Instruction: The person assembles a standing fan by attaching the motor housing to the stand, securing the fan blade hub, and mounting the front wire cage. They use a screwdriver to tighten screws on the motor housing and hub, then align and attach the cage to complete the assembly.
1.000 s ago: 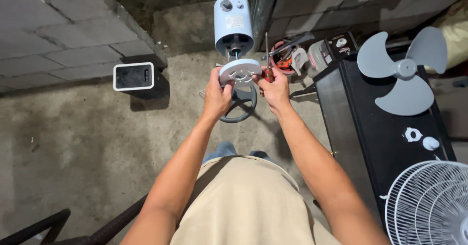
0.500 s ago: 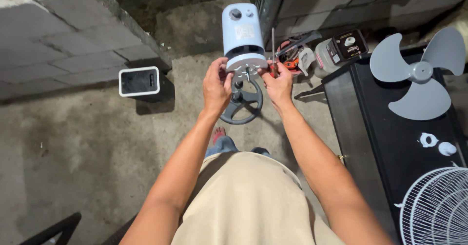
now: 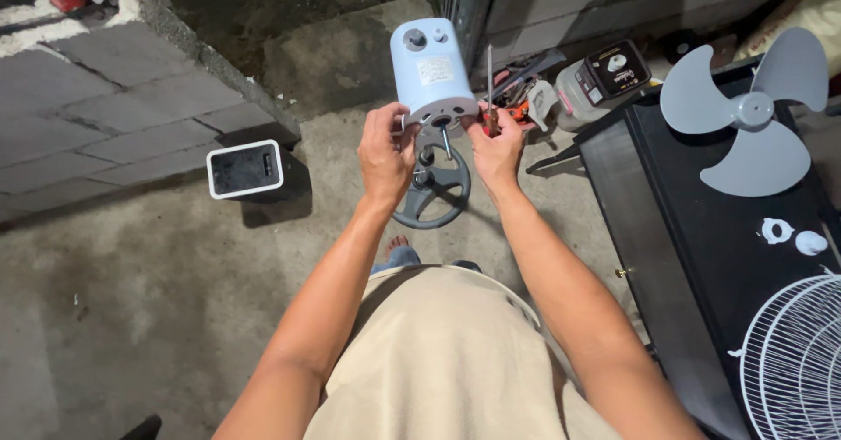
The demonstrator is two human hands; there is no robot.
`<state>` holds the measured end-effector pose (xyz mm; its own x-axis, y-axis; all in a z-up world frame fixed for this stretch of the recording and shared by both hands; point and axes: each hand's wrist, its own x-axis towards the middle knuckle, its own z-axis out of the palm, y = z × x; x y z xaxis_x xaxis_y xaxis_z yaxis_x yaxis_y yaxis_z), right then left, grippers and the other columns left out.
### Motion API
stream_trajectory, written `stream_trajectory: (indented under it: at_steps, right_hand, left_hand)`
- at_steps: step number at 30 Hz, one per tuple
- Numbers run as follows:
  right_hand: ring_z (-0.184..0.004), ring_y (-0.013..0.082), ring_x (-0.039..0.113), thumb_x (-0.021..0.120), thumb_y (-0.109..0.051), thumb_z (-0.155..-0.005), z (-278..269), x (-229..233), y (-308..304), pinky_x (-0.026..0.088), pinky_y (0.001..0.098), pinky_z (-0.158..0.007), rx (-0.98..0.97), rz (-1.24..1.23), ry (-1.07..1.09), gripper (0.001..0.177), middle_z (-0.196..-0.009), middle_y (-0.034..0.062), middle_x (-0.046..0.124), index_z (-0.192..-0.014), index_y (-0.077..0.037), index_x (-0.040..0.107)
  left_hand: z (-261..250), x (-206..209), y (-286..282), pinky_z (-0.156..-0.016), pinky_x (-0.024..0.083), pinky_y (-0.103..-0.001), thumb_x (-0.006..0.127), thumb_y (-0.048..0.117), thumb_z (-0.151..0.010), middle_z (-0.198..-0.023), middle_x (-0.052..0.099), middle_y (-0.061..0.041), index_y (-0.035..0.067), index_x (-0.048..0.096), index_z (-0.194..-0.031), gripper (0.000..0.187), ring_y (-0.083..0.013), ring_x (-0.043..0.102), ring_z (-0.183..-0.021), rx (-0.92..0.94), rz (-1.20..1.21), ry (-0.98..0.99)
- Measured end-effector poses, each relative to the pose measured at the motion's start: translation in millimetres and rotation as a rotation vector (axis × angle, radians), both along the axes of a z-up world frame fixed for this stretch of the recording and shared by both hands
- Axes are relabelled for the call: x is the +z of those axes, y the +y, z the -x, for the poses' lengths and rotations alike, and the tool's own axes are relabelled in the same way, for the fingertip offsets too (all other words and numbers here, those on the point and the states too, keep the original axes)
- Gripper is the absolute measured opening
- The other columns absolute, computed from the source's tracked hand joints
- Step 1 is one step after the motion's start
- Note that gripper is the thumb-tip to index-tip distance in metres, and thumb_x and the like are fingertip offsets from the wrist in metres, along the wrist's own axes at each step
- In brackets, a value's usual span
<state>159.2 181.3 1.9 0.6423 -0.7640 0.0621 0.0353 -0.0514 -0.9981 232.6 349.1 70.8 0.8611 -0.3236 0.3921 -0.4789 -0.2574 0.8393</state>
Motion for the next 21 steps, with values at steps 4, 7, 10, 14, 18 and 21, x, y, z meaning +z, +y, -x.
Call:
stream_trajectory:
  at_steps: [4, 7, 10, 14, 18, 21]
  right_hand:
    - [-0.078, 0.001, 0.06, 0.079, -0.003, -0.09, -3, 3, 1, 0.049, 0.0195, -0.071, 0.04, -0.015, -0.117, 0.026, -0.091, -0.006, 0.071, -0.114, -0.001, 0.071]
    - [-0.069, 0.0012, 0.054, 0.08, -0.004, -0.09, -3, 5, 1, 0.043, 0.02, -0.062, 0.027, 0.003, -0.063, 0.024, -0.084, -0.0062, 0.067, -0.112, -0.002, 0.072]
    - [-0.061, 0.0024, 0.05, 0.081, -0.005, -0.089, -2, 6, 3, 0.041, 0.0214, -0.055, -0.009, 0.031, -0.011, 0.024, -0.078, -0.0048, 0.065, -0.112, -0.004, 0.072]
    - [-0.063, 0.0038, 0.058, 0.08, -0.005, -0.089, -4, 3, 3, 0.05, 0.023, -0.056, -0.017, 0.017, -0.049, 0.024, -0.079, -0.0025, 0.066, -0.112, -0.004, 0.072]
    - [-0.066, 0.0051, 0.063, 0.077, -0.005, -0.092, -4, -1, 0, 0.056, 0.0243, -0.058, 0.002, 0.0, -0.113, 0.022, -0.084, -0.001, 0.07, -0.113, -0.003, 0.071]
    - [-0.066, 0.0053, 0.063, 0.077, -0.007, -0.093, -7, -1, -3, 0.056, 0.0244, -0.058, 0.009, 0.001, -0.11, 0.022, -0.086, -0.0002, 0.071, -0.113, -0.002, 0.07]
  left_hand:
    - [-2, 0, 0, -0.07, 0.059, -0.035, 0.08, 0.006, -0.089, -0.105, 0.065, -0.01, 0.007, 0.064, -0.114, 0.03, -0.0239, 0.073, -0.088, 0.032, -0.032, -0.089]
    - [-4, 1, -1, -0.07, 0.06, -0.035, 0.079, 0.006, -0.089, -0.106, 0.064, -0.011, 0.007, 0.063, -0.115, 0.03, -0.0237, 0.073, -0.088, 0.027, -0.013, -0.064]
    - [-7, 2, -2, -0.07, 0.06, -0.035, 0.078, 0.005, -0.09, -0.105, 0.063, -0.011, 0.007, 0.063, -0.115, 0.03, -0.0252, 0.073, -0.088, 0.012, -0.018, -0.097]
    - [-11, 2, 0, -0.072, 0.058, -0.038, 0.078, 0.005, -0.091, -0.105, 0.064, -0.012, 0.008, 0.063, -0.116, 0.03, -0.0266, 0.072, -0.087, -0.023, -0.056, -0.166]
    - [-12, 3, 1, -0.075, 0.057, -0.039, 0.076, 0.004, -0.09, -0.105, 0.063, -0.012, 0.008, 0.062, -0.119, 0.033, -0.0281, 0.071, -0.09, -0.049, -0.083, -0.218]
    - [-15, 2, 2, -0.075, 0.056, -0.04, 0.079, 0.006, -0.089, -0.104, 0.065, -0.012, 0.009, 0.064, -0.12, 0.035, -0.0296, 0.07, -0.09, -0.049, -0.112, -0.25]
